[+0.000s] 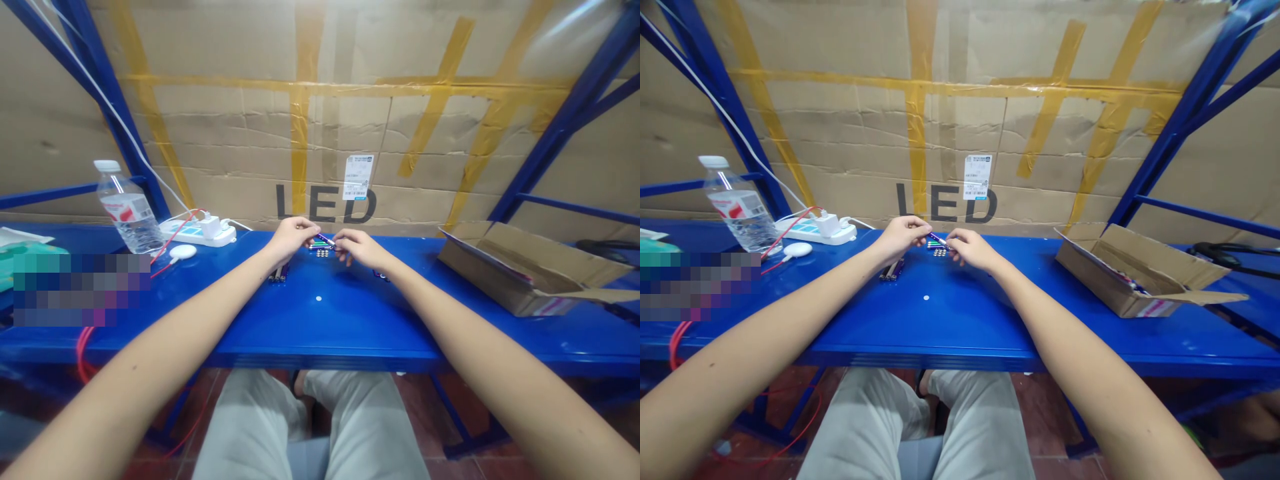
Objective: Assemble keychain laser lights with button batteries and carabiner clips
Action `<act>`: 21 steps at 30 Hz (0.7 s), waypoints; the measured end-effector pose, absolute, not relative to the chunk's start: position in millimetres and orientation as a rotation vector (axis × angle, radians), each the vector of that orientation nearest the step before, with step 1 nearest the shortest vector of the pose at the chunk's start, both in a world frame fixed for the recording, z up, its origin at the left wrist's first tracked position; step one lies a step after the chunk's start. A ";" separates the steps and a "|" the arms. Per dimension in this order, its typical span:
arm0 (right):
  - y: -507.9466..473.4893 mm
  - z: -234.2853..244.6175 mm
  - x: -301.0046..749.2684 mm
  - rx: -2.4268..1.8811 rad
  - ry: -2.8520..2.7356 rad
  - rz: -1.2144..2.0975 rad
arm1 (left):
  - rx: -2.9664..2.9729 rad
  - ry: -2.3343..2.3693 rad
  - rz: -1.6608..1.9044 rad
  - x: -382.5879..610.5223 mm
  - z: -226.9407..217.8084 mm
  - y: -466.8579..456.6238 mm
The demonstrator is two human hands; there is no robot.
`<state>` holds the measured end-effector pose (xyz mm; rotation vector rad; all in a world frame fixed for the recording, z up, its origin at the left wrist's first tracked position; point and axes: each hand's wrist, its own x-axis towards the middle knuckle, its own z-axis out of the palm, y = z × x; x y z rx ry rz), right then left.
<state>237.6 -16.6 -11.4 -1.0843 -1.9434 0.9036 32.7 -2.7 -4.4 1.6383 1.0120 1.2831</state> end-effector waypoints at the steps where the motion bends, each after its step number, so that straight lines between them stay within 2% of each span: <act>1: -17.2 -12.1 236.7 -1.030 -1.994 0.891 | 1.677 1.011 1.292 33.3 -5.0 -3.6; 8: -24.4 -14.3 224.3 -0.860 -1.974 1.062 | 1.789 0.885 1.342 39.4 -8.5 -7.4; 12: -26.7 -16.2 220.8 -0.820 -1.902 1.159 | 1.582 0.710 1.322 37.8 -4.2 -7.7; 16: -30.2 -10.9 222.9 -0.904 -2.021 1.000 | 1.324 0.532 1.229 30.9 0.9 -8.5; 21: -35.8 -2.2 224.3 -1.021 -2.120 0.849 | 1.237 0.546 1.210 25.4 -0.9 -5.0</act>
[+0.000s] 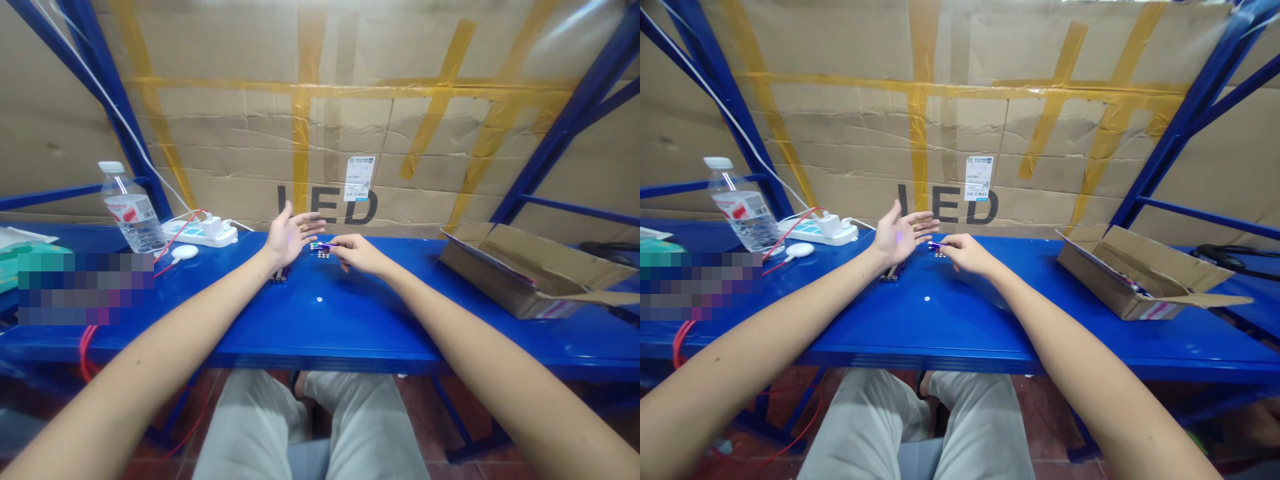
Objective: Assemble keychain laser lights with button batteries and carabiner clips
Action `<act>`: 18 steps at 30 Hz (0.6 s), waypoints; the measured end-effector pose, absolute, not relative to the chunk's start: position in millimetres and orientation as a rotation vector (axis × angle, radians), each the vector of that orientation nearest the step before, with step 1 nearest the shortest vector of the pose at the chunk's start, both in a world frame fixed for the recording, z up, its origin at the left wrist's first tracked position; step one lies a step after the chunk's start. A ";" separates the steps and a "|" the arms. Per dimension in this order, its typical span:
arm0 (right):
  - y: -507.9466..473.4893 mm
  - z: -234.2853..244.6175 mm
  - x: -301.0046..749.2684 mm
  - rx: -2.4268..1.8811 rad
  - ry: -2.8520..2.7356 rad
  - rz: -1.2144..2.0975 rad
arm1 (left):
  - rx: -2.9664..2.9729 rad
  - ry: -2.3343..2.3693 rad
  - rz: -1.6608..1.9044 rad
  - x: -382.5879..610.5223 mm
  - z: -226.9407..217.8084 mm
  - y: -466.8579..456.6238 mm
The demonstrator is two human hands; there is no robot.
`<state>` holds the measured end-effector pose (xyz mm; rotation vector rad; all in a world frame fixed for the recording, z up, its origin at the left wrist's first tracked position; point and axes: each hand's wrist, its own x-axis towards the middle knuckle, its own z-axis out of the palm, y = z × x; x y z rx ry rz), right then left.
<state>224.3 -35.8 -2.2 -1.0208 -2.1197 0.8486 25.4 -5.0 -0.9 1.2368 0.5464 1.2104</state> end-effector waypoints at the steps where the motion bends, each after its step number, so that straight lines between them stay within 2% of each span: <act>1: -36.5 -1.4 224.2 -1.037 -2.121 0.842 | 1.232 0.547 1.208 25.4 -1.5 -4.4; 18: -31.9 -4.7 229.4 -1.029 -2.155 0.771 | 1.210 0.544 1.159 25.8 -4.7 -4.6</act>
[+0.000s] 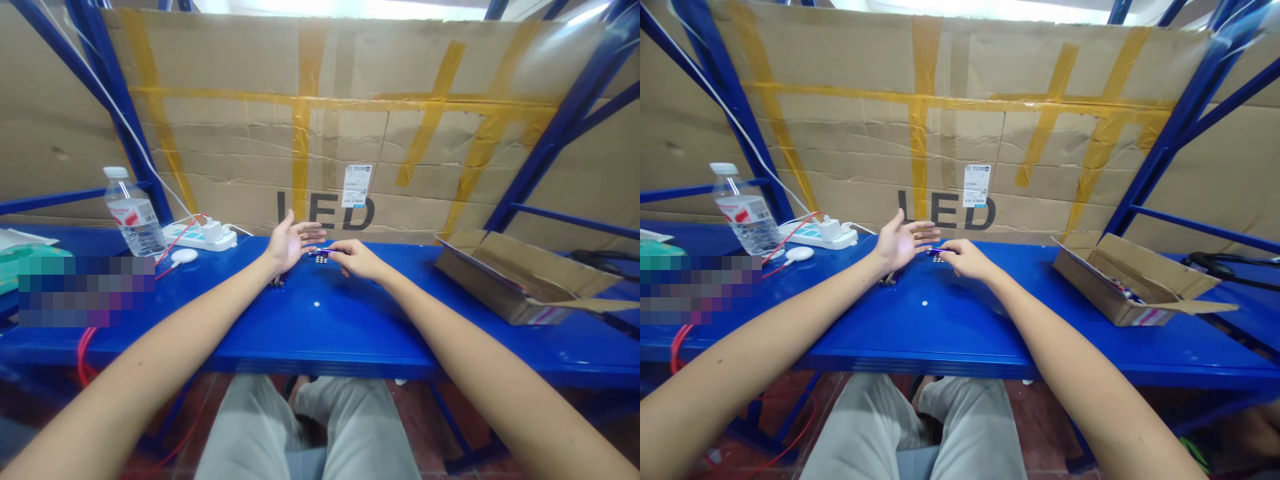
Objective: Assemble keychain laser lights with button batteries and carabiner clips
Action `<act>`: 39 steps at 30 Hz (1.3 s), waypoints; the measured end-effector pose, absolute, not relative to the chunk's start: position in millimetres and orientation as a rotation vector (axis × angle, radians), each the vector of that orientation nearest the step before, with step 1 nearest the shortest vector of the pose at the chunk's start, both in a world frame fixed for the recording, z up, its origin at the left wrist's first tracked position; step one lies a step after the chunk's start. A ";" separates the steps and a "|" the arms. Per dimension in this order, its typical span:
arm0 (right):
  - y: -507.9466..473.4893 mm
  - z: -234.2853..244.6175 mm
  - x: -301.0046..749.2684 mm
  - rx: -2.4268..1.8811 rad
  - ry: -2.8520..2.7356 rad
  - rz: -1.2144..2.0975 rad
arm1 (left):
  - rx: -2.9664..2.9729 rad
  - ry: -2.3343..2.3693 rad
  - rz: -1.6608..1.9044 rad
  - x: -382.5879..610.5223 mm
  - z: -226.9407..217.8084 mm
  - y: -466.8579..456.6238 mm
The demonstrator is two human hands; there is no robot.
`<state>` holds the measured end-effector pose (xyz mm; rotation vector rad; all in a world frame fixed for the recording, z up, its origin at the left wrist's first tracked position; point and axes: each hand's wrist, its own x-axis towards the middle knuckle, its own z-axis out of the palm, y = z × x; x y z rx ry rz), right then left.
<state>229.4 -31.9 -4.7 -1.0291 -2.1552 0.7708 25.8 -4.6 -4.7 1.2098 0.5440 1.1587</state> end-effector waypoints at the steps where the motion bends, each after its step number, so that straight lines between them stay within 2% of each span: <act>1: -32.1 -4.6 229.4 -1.029 -2.156 0.773 | 1.210 0.546 1.157 26.0 -4.6 -4.9; 39: -36.0 -0.3 228.1 -1.043 -2.160 0.747 | 1.192 0.490 1.075 26.1 -4.4 -4.9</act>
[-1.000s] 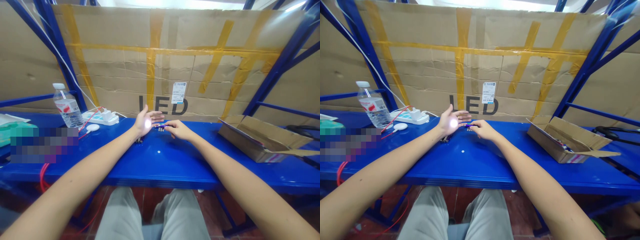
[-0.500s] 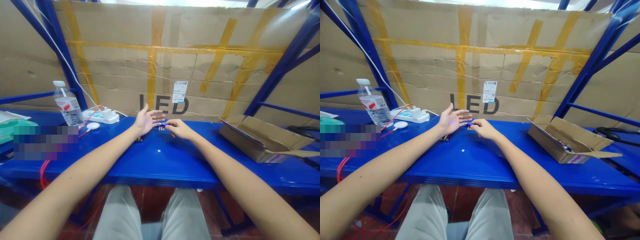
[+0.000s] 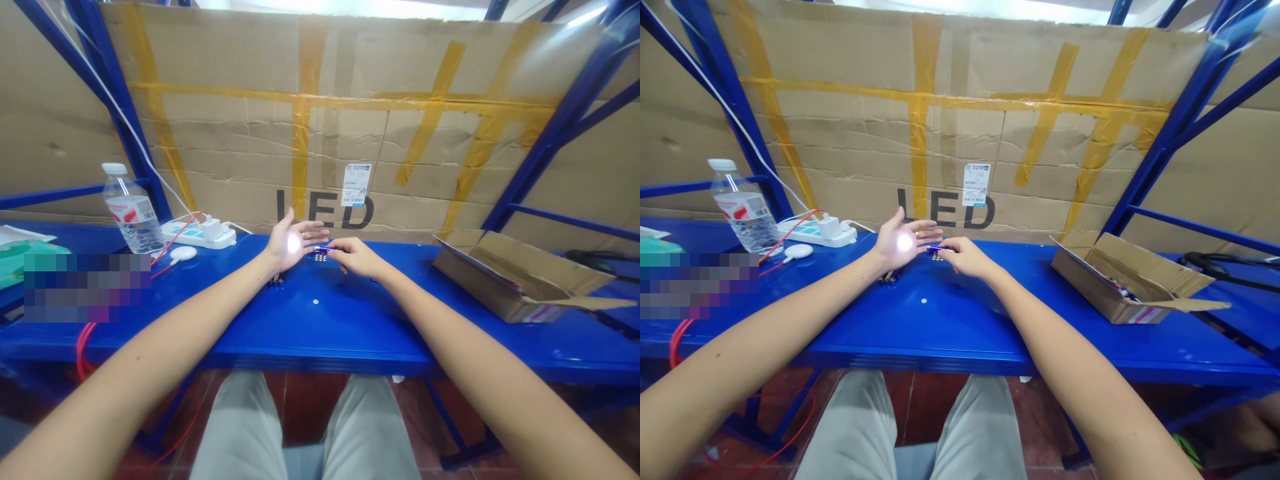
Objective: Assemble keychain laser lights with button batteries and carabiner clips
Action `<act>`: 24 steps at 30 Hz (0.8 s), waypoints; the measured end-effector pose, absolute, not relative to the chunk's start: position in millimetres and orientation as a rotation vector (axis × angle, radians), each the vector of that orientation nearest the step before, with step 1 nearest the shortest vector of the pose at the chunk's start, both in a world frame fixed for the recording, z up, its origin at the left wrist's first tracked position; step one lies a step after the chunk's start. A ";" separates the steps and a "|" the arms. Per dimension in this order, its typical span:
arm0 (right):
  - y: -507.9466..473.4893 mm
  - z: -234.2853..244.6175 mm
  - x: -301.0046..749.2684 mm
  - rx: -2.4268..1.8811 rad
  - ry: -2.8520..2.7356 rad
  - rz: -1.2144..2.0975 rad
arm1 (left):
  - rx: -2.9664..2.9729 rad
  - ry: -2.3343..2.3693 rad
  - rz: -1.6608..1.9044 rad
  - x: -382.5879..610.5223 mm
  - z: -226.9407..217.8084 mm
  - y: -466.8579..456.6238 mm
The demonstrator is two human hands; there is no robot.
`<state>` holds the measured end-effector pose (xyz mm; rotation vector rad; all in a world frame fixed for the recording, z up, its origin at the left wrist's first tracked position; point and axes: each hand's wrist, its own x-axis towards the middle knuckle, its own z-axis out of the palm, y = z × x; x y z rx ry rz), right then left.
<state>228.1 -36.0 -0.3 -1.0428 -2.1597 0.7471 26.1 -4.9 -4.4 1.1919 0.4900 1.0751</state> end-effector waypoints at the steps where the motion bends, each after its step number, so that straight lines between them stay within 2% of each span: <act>1: -36.6 0.1 228.1 -1.046 -2.163 0.747 | 1.192 0.493 1.076 26.0 -4.3 -4.8; 24: -30.3 -4.4 230.9 -1.034 -2.173 0.742 | 1.194 0.473 1.066 27.1 -1.6 -7.4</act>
